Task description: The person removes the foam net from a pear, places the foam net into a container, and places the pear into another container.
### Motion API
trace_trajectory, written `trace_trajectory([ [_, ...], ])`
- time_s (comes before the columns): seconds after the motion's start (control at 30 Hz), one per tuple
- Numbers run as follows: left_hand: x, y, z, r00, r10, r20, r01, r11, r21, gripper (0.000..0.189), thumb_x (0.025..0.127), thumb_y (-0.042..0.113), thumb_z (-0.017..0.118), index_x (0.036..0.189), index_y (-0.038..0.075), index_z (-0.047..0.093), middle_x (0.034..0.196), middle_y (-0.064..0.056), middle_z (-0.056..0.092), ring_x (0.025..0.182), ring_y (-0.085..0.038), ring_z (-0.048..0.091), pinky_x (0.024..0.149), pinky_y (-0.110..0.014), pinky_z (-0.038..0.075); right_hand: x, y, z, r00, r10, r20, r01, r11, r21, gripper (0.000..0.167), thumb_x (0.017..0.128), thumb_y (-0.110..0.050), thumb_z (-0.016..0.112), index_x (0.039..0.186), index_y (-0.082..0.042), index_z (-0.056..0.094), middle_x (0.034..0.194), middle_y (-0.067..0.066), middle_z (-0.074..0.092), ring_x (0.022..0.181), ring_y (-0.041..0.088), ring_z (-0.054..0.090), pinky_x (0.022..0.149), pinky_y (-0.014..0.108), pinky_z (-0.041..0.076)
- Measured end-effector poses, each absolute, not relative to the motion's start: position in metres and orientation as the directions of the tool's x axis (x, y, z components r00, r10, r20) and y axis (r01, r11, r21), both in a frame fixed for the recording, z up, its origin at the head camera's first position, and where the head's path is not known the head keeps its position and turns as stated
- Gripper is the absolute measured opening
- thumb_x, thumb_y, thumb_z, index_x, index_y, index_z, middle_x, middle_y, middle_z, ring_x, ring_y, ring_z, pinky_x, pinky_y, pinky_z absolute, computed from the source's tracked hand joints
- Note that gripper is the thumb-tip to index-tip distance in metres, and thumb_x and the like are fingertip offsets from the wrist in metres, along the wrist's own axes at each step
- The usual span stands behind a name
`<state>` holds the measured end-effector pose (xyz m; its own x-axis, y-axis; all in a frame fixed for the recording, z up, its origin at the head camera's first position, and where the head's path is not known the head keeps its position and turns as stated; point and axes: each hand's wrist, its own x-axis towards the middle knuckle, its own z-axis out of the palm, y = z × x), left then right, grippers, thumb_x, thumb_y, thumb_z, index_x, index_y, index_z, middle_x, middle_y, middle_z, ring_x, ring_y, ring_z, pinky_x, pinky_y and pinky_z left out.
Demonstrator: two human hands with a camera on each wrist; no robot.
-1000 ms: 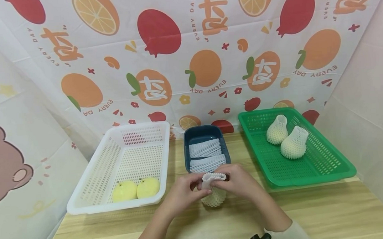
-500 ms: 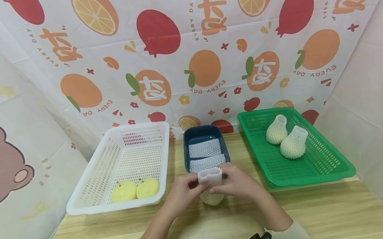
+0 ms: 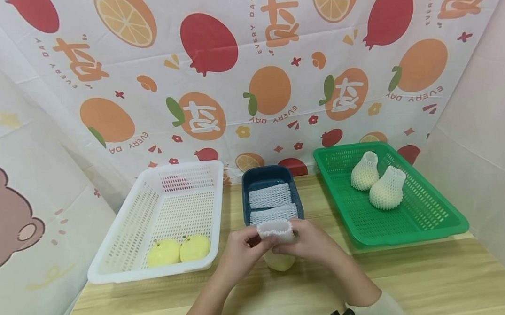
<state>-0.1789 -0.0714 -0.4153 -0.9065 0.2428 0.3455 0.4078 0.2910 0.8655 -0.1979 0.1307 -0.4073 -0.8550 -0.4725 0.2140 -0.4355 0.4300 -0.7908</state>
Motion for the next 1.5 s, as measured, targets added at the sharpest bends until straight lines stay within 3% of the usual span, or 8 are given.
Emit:
trace_trajectory([
  [0.37,-0.174,-0.070,-0.406,-0.920,0.086,0.383,0.392,0.227,0.892,0.014,0.084,0.015,0.078,0.097,0.009,0.076,0.089,-0.005,0.075,0.073,-0.008,0.064,0.064,-0.024,0.055,-0.193,0.128,-0.401,-0.852,-0.442,0.282,-0.467,0.398,-0.790,0.035,0.078,-0.037,0.083,0.109,-0.025,0.072,0.104,-0.012,0.071,0.092,0.008,0.064,0.079,0.030,0.055],
  [0.47,-0.174,-0.070,-0.404,-0.919,0.081,0.385,0.393,0.198,0.898,0.014,0.085,0.012,0.077,0.098,0.008,0.075,0.092,-0.007,0.075,0.076,-0.008,0.065,0.066,-0.026,0.056,-0.193,0.126,-0.397,-0.841,-0.440,0.315,-0.497,0.401,-0.769,0.038,0.078,-0.034,0.084,0.111,-0.024,0.071,0.106,-0.011,0.071,0.094,0.008,0.065,0.099,0.042,0.051],
  [0.57,-0.175,-0.071,-0.404,-0.918,0.088,0.386,0.396,0.176,0.901,0.015,0.086,0.011,0.076,0.100,0.006,0.074,0.092,-0.009,0.075,0.075,-0.008,0.065,0.065,-0.027,0.056,-0.193,0.125,-0.395,-0.832,-0.432,0.347,-0.524,0.407,-0.749,0.036,0.078,-0.028,0.084,0.111,-0.020,0.072,0.107,-0.010,0.073,0.099,0.007,0.067,0.115,0.047,0.033],
  [0.7,-0.176,-0.071,-0.404,-0.913,0.099,0.395,0.407,0.195,0.892,0.017,0.086,0.013,0.076,0.102,0.008,0.074,0.094,-0.006,0.073,0.073,-0.008,0.062,0.062,-0.026,0.055,-0.194,0.123,-0.393,-0.823,-0.421,0.381,-0.546,0.403,-0.734,0.031,0.079,-0.023,0.083,0.108,-0.017,0.073,0.105,-0.008,0.074,0.101,0.007,0.068,0.119,0.046,0.024],
  [1.0,-0.182,-0.062,-0.391,-0.933,0.172,0.316,0.330,0.060,0.942,0.049,0.078,0.015,0.084,0.124,0.016,0.066,0.124,-0.003,0.067,0.110,-0.017,0.061,0.091,-0.028,0.052,-0.198,0.116,-0.389,-0.849,-0.401,0.343,-0.498,0.393,-0.773,0.019,0.083,-0.017,0.079,0.101,-0.013,0.074,0.098,-0.004,0.076,0.111,0.022,0.068,0.117,0.049,0.026],
  [1.17,-0.192,-0.056,-0.382,-0.949,0.163,0.272,0.265,-0.061,0.962,0.039,0.082,0.015,0.081,0.118,0.008,0.069,0.116,-0.010,0.071,0.104,-0.019,0.066,0.088,-0.028,0.056,-0.200,0.111,-0.388,-0.879,-0.394,0.270,-0.428,0.399,-0.811,0.025,0.083,-0.026,0.079,0.103,-0.012,0.074,0.110,0.001,0.074,0.130,0.028,0.054,0.112,0.048,0.035],
  [1.4,-0.209,-0.053,-0.364,-0.951,0.075,0.300,0.266,-0.301,0.916,0.033,0.091,0.010,0.070,0.118,-0.007,0.061,0.104,-0.009,0.075,0.104,-0.027,0.070,0.095,-0.035,0.054,-0.212,0.116,-0.388,-0.891,-0.346,0.293,-0.405,0.315,-0.858,0.027,0.084,-0.029,0.079,0.103,-0.010,0.073,0.105,0.004,0.075,0.118,0.029,0.063,0.112,0.048,0.036],
  [1.5,-0.217,-0.054,-0.362,-0.963,-0.014,0.270,0.258,-0.344,0.903,0.030,0.091,0.011,0.070,0.116,-0.005,0.063,0.100,-0.005,0.076,0.105,-0.024,0.070,0.095,-0.030,0.053,-0.219,0.124,-0.387,-0.924,-0.279,0.263,-0.339,0.275,-0.900,0.030,0.085,-0.030,0.078,0.106,-0.009,0.073,0.105,0.006,0.074,0.111,0.030,0.065,0.096,0.043,0.053],
])
